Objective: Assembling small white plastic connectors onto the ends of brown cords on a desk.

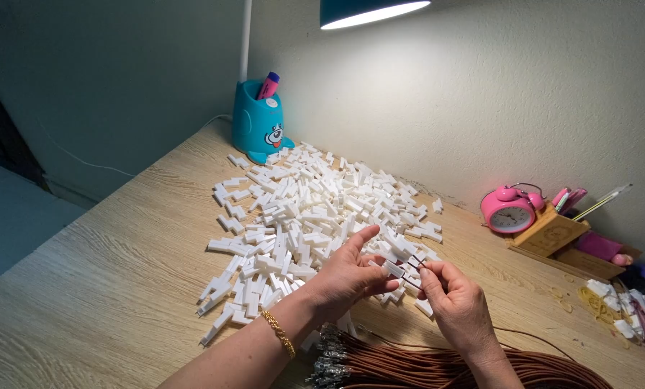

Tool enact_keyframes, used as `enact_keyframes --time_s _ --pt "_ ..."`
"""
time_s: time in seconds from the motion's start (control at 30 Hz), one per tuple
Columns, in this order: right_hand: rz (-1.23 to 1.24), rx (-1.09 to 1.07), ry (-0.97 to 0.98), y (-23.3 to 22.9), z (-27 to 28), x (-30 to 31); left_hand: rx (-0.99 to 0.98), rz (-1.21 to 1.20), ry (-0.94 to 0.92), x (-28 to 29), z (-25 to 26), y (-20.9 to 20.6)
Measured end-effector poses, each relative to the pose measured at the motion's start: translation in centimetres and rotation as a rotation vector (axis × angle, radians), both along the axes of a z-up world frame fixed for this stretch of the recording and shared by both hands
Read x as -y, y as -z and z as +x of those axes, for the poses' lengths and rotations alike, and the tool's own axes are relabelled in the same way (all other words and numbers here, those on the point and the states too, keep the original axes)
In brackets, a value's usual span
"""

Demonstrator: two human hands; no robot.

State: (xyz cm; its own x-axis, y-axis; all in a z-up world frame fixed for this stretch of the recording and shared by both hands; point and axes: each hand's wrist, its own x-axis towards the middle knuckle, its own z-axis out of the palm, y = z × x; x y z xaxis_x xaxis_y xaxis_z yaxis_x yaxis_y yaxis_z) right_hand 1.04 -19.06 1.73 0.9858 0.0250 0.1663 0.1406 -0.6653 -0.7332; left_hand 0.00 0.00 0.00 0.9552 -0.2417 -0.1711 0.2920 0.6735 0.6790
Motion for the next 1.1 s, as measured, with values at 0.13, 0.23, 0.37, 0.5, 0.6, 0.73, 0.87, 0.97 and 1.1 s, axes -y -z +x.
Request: enact_keyframes --time_s 0.13,0.23,0.37,0.5,0.6,0.73,0.87,0.97,1.1 --pt "0.008 0.011 0.003 0.1 0.0 0.0 -0.006 -0.005 0.012 -0.2 -0.2 -0.4" --pt "-0.004 0.029 -0.015 0.4 0.2 0.2 0.0 0.021 0.001 -0.1 0.0 -0.1" --pt "-0.037 0.029 -0.015 0.3 0.1 0.1 0.0 0.003 -0.016 0.1 0.0 0.0" --pt "-0.042 0.047 -0.026 0.5 0.3 0.2 0.003 -0.044 -0.03 0.4 0.3 0.7" --pt "-0.034 0.037 -0.019 0.5 0.2 0.1 0.004 -0.023 -0.002 -0.1 -0.3 -0.4" --pt "0.015 0.005 -0.012 0.1 -0.2 -0.2 0.025 -0.022 0.0 -0.1 -0.7 -0.9" --pt "0.114 0.001 -0.053 -0.1 -0.4 -0.5 0.069 -0.007 0.002 0.1 -0.2 0.1" --pt "0.144 -0.007 -0.058 -0.2 -0.3 -0.5 0.024 -0.009 -0.035 0.2 0.0 0.4" --pt "0.198 -0.034 -0.005 -0.7 -0.5 -0.8 0.001 0.001 -0.051 0.3 0.0 0.4"
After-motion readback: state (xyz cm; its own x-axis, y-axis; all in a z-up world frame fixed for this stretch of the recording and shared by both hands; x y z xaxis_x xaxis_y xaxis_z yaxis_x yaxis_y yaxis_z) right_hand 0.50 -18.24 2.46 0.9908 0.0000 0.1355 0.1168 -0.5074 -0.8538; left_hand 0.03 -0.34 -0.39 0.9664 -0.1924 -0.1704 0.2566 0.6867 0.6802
